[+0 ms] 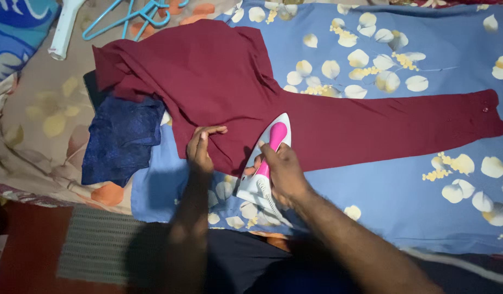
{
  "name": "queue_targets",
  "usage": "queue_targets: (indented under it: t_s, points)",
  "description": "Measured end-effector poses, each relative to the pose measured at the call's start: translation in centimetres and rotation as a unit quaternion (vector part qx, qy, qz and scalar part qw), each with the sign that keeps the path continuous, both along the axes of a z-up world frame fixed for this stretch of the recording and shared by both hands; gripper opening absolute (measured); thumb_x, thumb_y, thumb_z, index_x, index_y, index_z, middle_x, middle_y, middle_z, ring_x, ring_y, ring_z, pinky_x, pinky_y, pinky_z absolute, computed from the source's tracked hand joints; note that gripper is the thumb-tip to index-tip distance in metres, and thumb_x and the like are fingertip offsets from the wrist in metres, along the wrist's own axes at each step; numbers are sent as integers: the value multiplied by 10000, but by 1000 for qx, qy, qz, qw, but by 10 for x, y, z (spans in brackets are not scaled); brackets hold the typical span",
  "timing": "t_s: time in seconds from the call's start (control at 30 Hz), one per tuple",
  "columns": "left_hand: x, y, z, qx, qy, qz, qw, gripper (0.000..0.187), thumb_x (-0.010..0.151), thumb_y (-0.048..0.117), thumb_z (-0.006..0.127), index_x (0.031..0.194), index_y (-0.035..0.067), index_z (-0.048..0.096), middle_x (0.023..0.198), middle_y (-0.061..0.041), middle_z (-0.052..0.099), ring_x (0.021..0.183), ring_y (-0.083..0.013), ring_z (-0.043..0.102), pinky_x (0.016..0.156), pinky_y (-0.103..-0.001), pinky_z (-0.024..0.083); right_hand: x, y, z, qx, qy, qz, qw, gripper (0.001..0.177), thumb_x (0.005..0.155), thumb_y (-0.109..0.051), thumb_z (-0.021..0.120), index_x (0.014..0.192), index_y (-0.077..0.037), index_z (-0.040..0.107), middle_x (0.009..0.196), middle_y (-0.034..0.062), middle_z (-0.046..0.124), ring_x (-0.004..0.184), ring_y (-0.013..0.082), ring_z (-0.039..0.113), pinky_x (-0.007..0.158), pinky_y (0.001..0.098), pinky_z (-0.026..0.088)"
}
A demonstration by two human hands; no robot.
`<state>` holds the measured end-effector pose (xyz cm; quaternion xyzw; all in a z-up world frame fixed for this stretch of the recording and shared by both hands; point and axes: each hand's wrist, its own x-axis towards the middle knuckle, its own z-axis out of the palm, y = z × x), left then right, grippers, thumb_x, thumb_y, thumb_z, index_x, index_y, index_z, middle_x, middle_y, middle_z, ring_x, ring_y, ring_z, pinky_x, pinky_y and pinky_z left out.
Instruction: The person irons a maroon long-sleeved shirt laid out on a bed. They smooth the fabric with their hands and use a pink and white iron to press the sleeves and body of the shirt.
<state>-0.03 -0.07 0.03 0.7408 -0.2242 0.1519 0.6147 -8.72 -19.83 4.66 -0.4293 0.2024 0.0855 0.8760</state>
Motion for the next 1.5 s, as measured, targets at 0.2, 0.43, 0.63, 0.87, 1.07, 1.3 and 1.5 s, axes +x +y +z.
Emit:
queue_targets:
  t_s: [0.2, 0.43, 0.63, 0.87, 1.07, 1.3, 1.5]
  points:
    - [-2, 0, 1, 15, 10, 14, 1000, 479, 1087, 207, 320, 1064, -53, 721, 1080, -181, 746, 1049, -305, 675, 1007, -390, 480, 54, -34, -19, -8, -39, -55, 998, 333, 1096, -199, 615, 914, 58, 509, 694, 139, 630, 613, 295, 732, 528, 439, 632]
    - [-2, 0, 2, 5, 12, 12, 1000, 461, 1089, 217, 346, 1062, -42, 726, 1057, -167, 751, 1024, -288, 692, 978, -385, 503, 114, -112, 24, -131, 21, -78, 988, 329, 1057, -285, 567, 967, 31, 557, 744, 143, 707, 655, 230, 755, 503, 399, 586]
    - [0, -1, 1, -4, 3, 5, 1000, 433, 1087, 154, 337, 1065, -47, 721, 1055, -179, 750, 1021, -291, 688, 978, -384, 498, 100, -99, 10, -58, -10, -32, 998, 229, 1039, -209, 618, 988, 9, 574, 688, 88, 616, 547, 231, 668, 545, 397, 623]
    - [-2, -3, 1, -15, 0, 9, 1000, 432, 1088, 175, 349, 1066, -44, 721, 1072, -174, 753, 1034, -293, 691, 987, -383, 501, 34, -47, 14, -47, 11, 72, 996, 265, 1041, -220, 588, 974, 27, 521, 670, 103, 644, 543, 241, 697, 523, 390, 611]
    - [-6, -4, 9, 16, 12, 9, 1000, 446, 1072, 193, 345, 1078, -34, 729, 1093, -159, 751, 1072, -279, 661, 1026, -386, 453, -14, -5, 17, -4, 25, 99, 995, 196, 1035, -204, 578, 960, -47, 489, 666, 87, 637, 530, 226, 689, 502, 373, 602]
    - [-6, -3, 6, 22, 33, 4, 999, 448, 1060, 218, 366, 1072, -35, 736, 1083, -158, 752, 1087, -276, 645, 1035, -389, 442, 6, -10, -5, -27, -14, 10, 999, 263, 1016, -232, 623, 865, -23, 570, 597, 90, 629, 499, 222, 676, 445, 367, 557]
    - [-6, -4, 3, 6, 40, 9, 999, 442, 1079, 241, 390, 1056, -36, 734, 1071, -166, 747, 1081, -273, 657, 1017, -385, 471, 91, -70, -6, -34, -25, -52, 998, 268, 997, -244, 646, 886, -10, 576, 631, 106, 615, 542, 255, 707, 467, 409, 585]
